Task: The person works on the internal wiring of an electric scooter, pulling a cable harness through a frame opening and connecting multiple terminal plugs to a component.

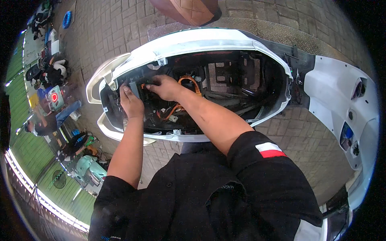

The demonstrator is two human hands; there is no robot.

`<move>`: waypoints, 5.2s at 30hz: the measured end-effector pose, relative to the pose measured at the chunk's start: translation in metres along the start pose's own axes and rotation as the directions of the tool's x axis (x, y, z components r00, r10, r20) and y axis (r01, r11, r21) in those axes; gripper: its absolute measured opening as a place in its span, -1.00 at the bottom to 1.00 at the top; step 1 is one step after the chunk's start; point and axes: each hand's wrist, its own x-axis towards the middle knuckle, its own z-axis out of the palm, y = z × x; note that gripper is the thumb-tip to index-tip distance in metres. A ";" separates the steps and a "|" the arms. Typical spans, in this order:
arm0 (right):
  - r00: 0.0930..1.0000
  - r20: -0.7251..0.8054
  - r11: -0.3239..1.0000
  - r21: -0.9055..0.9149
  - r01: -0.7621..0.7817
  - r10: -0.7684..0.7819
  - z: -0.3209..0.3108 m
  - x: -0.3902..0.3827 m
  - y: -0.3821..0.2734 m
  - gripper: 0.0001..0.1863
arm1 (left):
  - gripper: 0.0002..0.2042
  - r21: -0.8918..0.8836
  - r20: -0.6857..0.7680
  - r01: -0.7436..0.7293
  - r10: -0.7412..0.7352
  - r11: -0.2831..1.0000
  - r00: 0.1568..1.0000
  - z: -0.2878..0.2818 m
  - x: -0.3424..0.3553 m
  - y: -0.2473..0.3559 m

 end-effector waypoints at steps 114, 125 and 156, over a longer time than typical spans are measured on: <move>0.996 0.020 0.983 -0.168 -0.079 0.083 0.008 -0.010 0.002 -0.47 | -0.49 -0.083 0.035 -0.124 0.127 0.989 0.991 0.000 -0.001 -0.001; 0.993 0.084 0.979 -0.194 -0.065 0.083 0.010 0.001 0.008 -0.55 | -0.45 -0.124 0.057 -0.078 0.085 0.989 0.995 -0.003 0.001 -0.002; 0.974 -0.199 0.994 -0.003 0.110 -0.109 0.014 -0.017 0.032 -0.55 | -0.51 -0.318 0.016 0.028 -0.024 0.948 1.000 0.004 -0.001 -0.005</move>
